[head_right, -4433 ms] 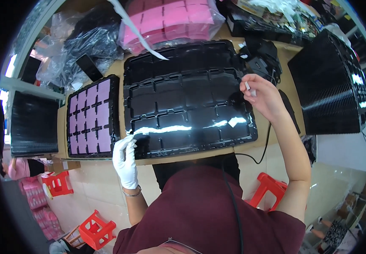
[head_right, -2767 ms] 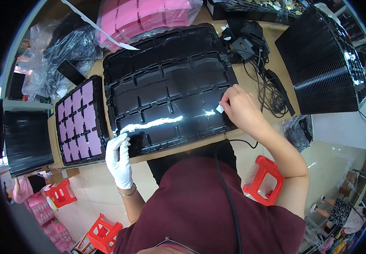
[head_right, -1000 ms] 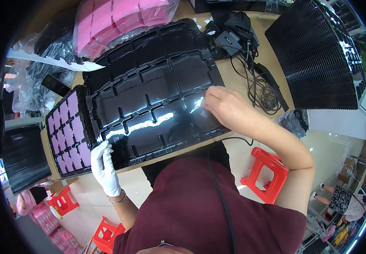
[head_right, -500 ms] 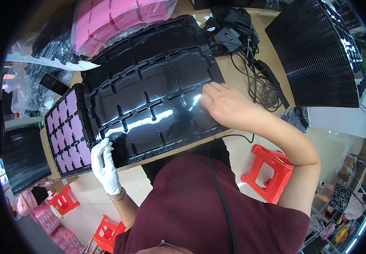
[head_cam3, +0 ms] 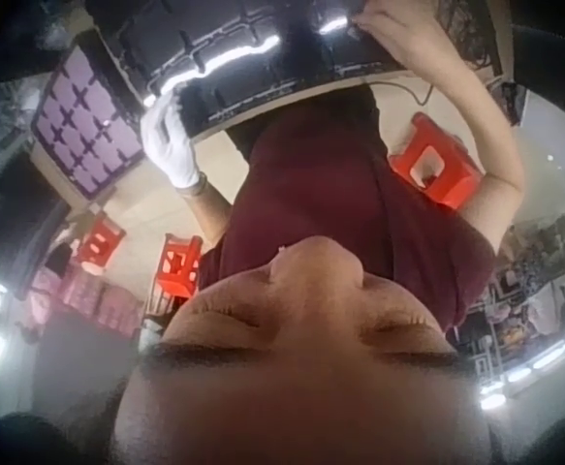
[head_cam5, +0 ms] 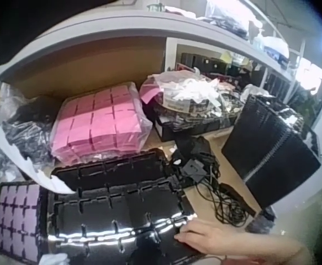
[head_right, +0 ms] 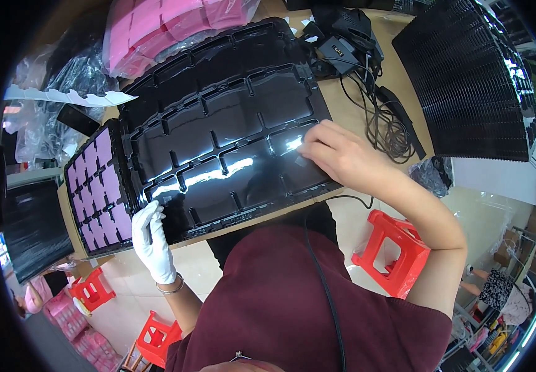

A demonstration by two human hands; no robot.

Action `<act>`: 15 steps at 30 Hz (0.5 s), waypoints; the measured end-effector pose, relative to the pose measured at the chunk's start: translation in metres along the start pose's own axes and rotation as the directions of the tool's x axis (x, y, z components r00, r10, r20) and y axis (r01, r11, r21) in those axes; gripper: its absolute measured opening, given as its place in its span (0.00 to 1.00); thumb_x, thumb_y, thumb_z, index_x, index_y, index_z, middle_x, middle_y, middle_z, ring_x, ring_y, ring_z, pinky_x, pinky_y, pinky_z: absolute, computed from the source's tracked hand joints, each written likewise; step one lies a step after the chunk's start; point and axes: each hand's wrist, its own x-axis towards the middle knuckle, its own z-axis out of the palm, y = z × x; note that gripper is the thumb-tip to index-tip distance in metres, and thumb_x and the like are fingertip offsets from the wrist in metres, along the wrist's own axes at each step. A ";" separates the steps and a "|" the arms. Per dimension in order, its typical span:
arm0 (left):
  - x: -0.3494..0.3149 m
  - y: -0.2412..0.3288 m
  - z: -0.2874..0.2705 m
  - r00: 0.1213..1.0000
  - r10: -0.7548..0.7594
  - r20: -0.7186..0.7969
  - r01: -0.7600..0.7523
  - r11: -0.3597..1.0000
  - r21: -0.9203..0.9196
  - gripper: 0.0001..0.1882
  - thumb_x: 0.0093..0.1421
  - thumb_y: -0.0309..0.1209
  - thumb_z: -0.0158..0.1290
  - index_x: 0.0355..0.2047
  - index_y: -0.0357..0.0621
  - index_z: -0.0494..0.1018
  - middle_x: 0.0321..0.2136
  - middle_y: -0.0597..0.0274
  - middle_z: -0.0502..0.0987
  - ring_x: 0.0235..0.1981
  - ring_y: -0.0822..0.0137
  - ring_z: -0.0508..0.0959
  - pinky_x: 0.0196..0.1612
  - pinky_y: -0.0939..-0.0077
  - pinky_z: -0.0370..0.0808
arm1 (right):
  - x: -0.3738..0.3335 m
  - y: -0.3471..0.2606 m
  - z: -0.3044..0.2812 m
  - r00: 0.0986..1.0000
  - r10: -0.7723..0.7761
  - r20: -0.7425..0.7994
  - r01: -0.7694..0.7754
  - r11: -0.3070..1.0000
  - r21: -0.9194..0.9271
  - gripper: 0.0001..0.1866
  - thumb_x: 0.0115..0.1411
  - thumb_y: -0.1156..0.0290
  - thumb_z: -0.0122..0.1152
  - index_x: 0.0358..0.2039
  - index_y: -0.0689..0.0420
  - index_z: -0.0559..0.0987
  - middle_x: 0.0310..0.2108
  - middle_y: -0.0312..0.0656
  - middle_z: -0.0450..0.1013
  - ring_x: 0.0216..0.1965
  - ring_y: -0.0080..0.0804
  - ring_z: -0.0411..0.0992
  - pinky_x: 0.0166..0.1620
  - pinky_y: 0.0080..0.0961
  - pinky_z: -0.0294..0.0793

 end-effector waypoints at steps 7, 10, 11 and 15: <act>0.003 0.001 0.002 1.000 0.011 0.015 -0.011 1.000 0.026 0.12 0.64 0.17 0.49 0.46 0.39 0.75 0.43 0.55 0.78 0.40 0.66 0.79 0.42 0.77 0.78 | -0.015 -0.006 0.005 0.997 -0.034 -0.068 0.027 0.996 -0.090 0.14 0.48 0.81 0.69 0.38 0.60 0.82 0.35 0.40 0.73 0.36 0.38 0.73 0.39 0.31 0.74; 0.003 0.001 0.001 1.000 0.019 0.008 -0.019 0.999 0.041 0.12 0.64 0.17 0.49 0.46 0.39 0.75 0.43 0.55 0.78 0.40 0.66 0.79 0.42 0.77 0.78 | -0.014 -0.007 0.008 0.996 0.004 -0.095 -0.009 0.998 -0.056 0.12 0.50 0.81 0.69 0.38 0.59 0.82 0.35 0.40 0.73 0.37 0.38 0.72 0.40 0.30 0.73; 0.003 0.000 0.001 1.000 0.023 0.009 -0.023 0.999 0.048 0.12 0.64 0.17 0.49 0.46 0.39 0.75 0.43 0.55 0.78 0.40 0.66 0.79 0.42 0.77 0.78 | -0.014 -0.006 0.009 0.996 0.004 -0.094 -0.009 0.998 -0.057 0.12 0.50 0.81 0.69 0.38 0.59 0.82 0.35 0.40 0.73 0.37 0.38 0.72 0.40 0.30 0.73; 0.002 -0.001 0.001 1.000 0.013 0.001 -0.013 0.999 0.047 0.12 0.64 0.17 0.49 0.46 0.39 0.75 0.43 0.54 0.78 0.40 0.66 0.79 0.42 0.77 0.78 | -0.014 -0.002 0.012 0.975 0.197 -0.105 -0.178 0.969 0.169 0.08 0.53 0.80 0.67 0.36 0.60 0.81 0.36 0.40 0.73 0.37 0.38 0.73 0.41 0.28 0.73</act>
